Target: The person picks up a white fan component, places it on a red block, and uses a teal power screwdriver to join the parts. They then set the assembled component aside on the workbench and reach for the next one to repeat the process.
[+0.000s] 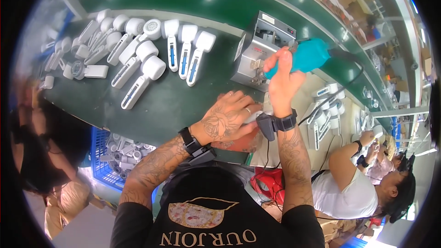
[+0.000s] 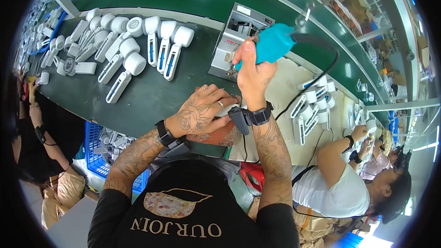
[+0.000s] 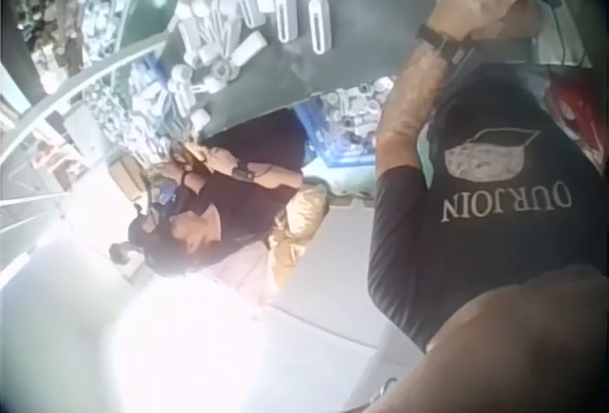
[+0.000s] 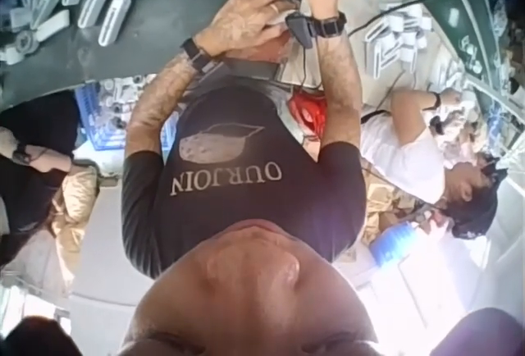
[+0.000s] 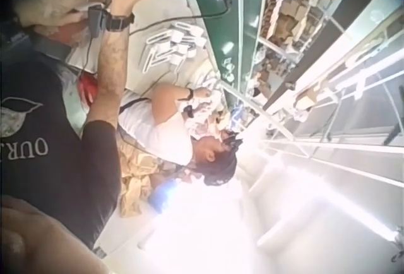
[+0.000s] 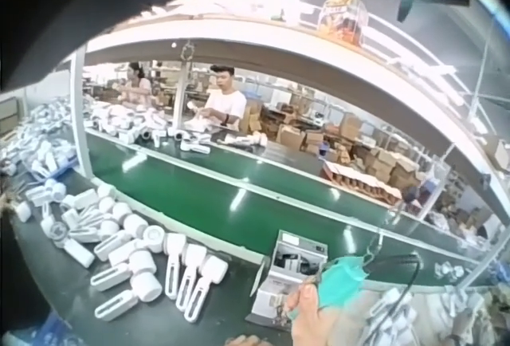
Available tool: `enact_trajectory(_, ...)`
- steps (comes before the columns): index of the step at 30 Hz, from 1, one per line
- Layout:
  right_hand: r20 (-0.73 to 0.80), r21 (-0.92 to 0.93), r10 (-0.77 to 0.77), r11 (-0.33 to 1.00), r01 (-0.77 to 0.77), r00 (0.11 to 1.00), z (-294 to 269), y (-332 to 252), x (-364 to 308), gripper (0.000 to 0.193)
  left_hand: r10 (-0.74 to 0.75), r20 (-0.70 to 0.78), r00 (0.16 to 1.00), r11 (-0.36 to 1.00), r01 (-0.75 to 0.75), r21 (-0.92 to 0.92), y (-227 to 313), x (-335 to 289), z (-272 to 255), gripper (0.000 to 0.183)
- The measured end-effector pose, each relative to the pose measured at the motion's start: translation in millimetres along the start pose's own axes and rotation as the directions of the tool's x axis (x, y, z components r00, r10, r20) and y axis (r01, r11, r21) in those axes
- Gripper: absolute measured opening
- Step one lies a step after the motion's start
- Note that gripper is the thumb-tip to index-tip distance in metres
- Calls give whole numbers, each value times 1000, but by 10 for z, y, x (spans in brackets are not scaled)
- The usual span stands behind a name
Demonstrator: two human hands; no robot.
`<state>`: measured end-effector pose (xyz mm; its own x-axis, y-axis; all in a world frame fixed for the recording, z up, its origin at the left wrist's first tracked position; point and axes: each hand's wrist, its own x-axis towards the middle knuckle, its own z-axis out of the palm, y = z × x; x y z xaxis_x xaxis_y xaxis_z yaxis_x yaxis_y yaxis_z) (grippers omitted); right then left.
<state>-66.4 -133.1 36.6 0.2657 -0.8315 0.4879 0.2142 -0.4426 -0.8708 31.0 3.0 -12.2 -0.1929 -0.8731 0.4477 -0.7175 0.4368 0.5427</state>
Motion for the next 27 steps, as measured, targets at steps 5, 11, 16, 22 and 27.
enact_trajectory(5, 15, -10, 98, 995, -98, 995, -2, -330, -139, 32, -16, -49, 999, 999, 15, -29, -53, -13, 45, 37)
enact_trajectory(11, 44, 94, 134, 986, -137, 990, -429, -525, -655, 51, -11, -26, 1000, 1000, 10, -19, -19, 39, 22, 40)
enact_trajectory(16, 15, 20, 185, 983, -185, 983, -434, -533, -801, 55, -41, -6, 999, 999, 41, -21, -5, 20, 5, 40)
enact_trajectory(22, 34, 65, 179, 981, -181, 983, -438, -494, -868, 48, -39, 9, 999, 999, 40, -11, 3, 15, 27, 41)
enact_trajectory(27, 54, 114, 173, 977, -178, 983, -454, -400, -935, 42, -35, 12, 999, 999, 35, -11, 12, 31, 54, 42)
